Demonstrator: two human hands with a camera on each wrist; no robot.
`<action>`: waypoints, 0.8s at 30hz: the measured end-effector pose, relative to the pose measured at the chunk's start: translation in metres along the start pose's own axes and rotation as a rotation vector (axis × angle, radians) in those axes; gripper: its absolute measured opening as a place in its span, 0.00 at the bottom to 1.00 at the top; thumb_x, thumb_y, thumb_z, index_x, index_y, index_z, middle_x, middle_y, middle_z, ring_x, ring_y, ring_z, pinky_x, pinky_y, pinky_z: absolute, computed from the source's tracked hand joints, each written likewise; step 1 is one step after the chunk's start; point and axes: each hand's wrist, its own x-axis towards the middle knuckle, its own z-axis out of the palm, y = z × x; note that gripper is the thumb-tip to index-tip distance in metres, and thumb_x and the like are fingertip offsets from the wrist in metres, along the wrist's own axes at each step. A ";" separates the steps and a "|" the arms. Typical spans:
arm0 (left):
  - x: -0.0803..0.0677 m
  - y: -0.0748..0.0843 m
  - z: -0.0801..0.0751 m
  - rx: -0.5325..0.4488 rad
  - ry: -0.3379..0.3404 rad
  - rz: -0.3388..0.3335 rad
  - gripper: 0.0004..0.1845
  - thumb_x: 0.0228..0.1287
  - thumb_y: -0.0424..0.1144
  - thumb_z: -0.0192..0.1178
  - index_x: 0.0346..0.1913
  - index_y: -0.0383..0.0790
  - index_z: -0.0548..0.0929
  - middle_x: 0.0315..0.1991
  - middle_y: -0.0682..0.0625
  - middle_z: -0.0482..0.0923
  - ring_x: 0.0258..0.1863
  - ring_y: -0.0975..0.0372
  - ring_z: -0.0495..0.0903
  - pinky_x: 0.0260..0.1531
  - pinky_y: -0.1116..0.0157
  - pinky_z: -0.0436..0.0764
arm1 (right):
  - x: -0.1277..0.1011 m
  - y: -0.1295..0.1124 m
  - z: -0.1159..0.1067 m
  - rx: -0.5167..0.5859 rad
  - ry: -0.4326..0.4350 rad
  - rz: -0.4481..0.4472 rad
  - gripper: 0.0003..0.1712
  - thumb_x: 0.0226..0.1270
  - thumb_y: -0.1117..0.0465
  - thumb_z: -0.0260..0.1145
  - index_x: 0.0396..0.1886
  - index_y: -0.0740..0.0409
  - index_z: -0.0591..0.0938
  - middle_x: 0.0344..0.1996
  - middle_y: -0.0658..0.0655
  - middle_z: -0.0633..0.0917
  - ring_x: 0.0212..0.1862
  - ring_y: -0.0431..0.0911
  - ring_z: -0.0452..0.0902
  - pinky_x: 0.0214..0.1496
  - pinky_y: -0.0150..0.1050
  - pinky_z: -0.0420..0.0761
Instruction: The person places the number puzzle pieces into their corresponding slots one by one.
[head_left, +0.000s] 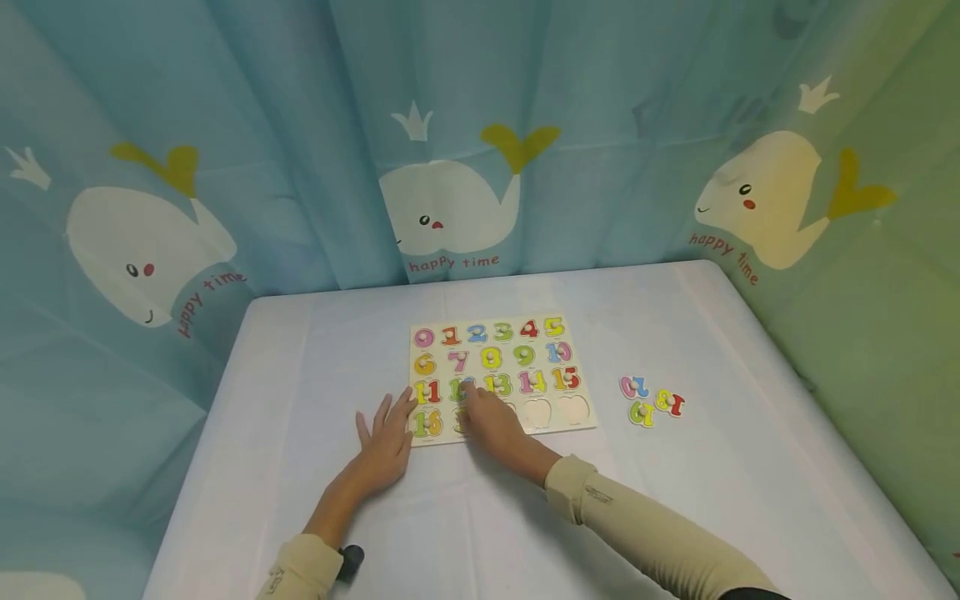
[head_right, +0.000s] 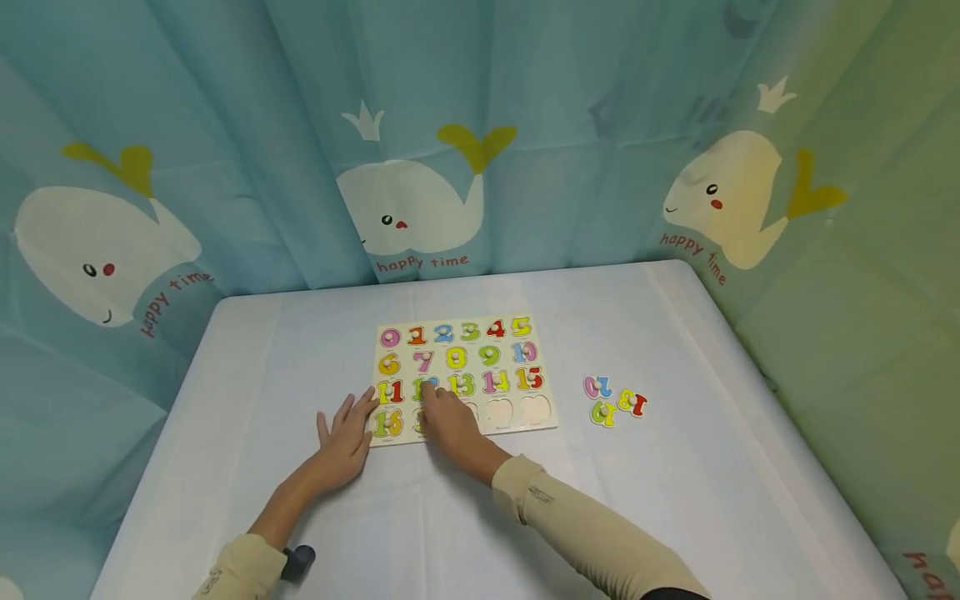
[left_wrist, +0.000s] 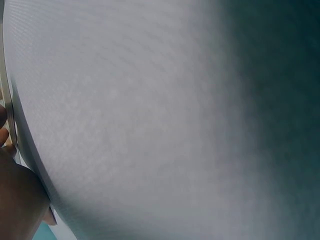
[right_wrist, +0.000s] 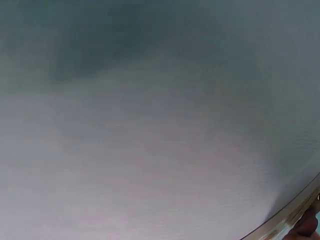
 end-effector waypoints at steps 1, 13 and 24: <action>0.000 0.000 0.000 0.000 -0.001 -0.002 0.26 0.70 0.37 0.43 0.70 0.37 0.59 0.74 0.45 0.44 0.71 0.45 0.37 0.57 0.38 0.22 | 0.001 -0.001 0.000 0.005 0.000 -0.015 0.21 0.61 0.65 0.64 0.53 0.64 0.71 0.28 0.57 0.80 0.28 0.45 0.75 0.29 0.38 0.77; -0.001 0.001 -0.001 -0.006 -0.014 -0.006 0.27 0.70 0.36 0.44 0.70 0.37 0.58 0.74 0.45 0.43 0.71 0.45 0.36 0.57 0.38 0.22 | 0.000 -0.001 0.007 -0.058 -0.006 -0.040 0.20 0.62 0.61 0.65 0.51 0.65 0.72 0.26 0.54 0.77 0.26 0.43 0.71 0.26 0.35 0.75; -0.001 0.001 0.000 0.010 0.013 0.005 0.26 0.70 0.37 0.43 0.70 0.38 0.58 0.74 0.45 0.45 0.71 0.46 0.37 0.58 0.37 0.24 | -0.014 0.045 -0.038 0.211 0.046 0.145 0.15 0.72 0.61 0.53 0.52 0.65 0.74 0.25 0.55 0.79 0.25 0.42 0.69 0.30 0.39 0.74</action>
